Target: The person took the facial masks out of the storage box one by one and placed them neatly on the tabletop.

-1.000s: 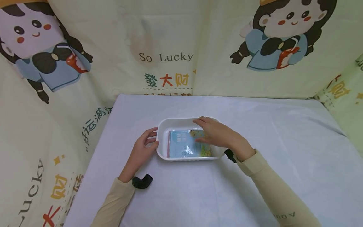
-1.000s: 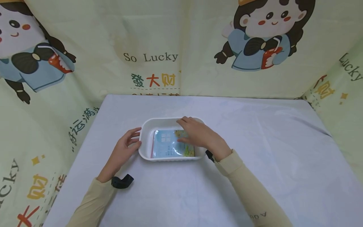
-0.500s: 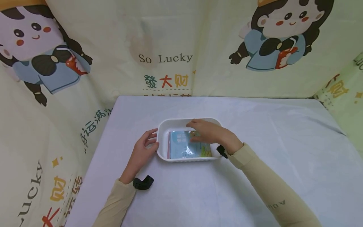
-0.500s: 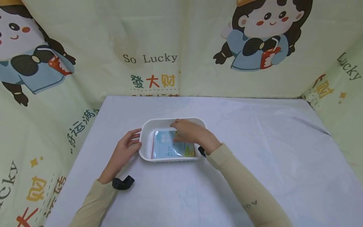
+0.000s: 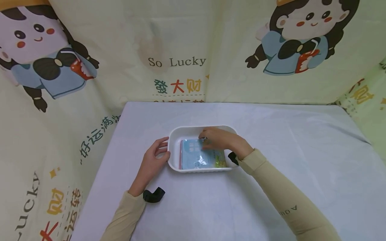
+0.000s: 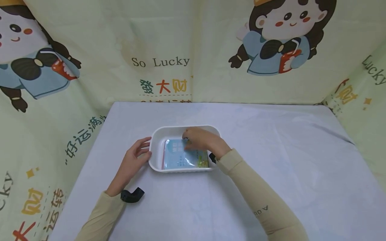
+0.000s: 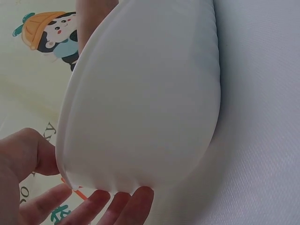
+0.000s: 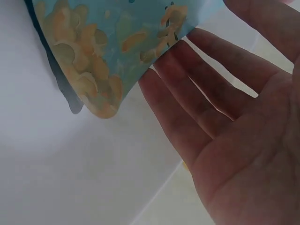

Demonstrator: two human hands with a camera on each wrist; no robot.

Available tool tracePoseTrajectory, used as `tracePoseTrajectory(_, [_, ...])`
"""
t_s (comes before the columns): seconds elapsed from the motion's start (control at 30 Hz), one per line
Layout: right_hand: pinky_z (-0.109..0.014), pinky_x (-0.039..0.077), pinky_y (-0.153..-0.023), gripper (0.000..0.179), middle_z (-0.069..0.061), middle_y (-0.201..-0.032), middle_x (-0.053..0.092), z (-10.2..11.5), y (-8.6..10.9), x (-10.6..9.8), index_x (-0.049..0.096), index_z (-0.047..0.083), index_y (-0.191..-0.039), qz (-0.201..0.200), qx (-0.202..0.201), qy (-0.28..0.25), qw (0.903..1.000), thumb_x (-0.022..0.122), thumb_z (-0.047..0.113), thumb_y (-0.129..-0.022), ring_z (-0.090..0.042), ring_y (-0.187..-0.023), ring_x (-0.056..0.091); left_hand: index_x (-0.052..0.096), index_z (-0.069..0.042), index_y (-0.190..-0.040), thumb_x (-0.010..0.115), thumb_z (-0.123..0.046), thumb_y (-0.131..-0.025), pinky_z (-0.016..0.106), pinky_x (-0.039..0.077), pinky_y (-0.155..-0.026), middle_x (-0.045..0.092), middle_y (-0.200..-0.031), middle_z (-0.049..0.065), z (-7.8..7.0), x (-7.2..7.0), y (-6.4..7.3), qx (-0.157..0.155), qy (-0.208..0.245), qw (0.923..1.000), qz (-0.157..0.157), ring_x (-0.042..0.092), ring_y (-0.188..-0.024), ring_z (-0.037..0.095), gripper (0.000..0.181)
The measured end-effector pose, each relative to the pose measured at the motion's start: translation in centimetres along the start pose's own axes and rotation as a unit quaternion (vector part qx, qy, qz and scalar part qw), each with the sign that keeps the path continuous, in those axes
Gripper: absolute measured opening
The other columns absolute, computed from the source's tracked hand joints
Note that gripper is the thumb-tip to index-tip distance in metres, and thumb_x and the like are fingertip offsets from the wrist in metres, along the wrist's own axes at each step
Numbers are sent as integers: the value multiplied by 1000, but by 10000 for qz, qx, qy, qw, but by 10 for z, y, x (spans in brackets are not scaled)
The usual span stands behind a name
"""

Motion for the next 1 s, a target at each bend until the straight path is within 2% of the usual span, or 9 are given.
tracePoseTrajectory(0.23, [-38, 50, -100, 39, -12, -120, 63, -4, -6, 4, 65, 1, -123, -10, 15, -52, 10000, 74, 18, -89, -23, -108, 60, 50, -23, -143, 64, -15, -93, 43, 54, -96, 59, -135, 9, 3, 0, 0, -8, -49, 10000, -68, 61, -121, 27, 52])
tracePoseTrajectory(0.47, [-39, 50, -100, 38, -12, -121, 61, -5, -6, 5, 64, 1, -123, -80, 157, -140, 9997, 74, 12, -88, -24, -110, 59, 50, -23, -143, 64, -15, -94, 45, 53, -97, 59, -136, 9, 0, 1, 0, 55, -19, 10000, -43, 61, -121, 27, 52])
tracePoseTrajectory(0.7, [-38, 49, -101, 37, -11, -123, 62, -5, -7, 5, 65, 2, -121, -136, 207, -86, 9997, 75, 13, -87, -23, -112, 59, 49, -22, -144, 63, -13, -94, 44, 53, -96, 58, -136, 10, -1, 1, 1, 52, -30, 10000, -65, 61, -120, 27, 52])
tracePoseTrajectory(1.0, [-34, 51, -88, 25, -7, -102, 63, -5, -10, 0, 65, 3, -108, -357, 130, -116, 9992, 76, 11, -86, -20, -93, 56, 49, -22, -144, 63, -14, -93, 44, 53, -97, 58, -136, 10, -1, 1, 1, 41, -29, 10000, -60, 61, -121, 27, 53])
Point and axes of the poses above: each hand's wrist, its own y-axis away from the middle knuckle, its own x-axis out of the palm, z = x × y, the point moved 8 cm from there along -y, towards the middle knuckle
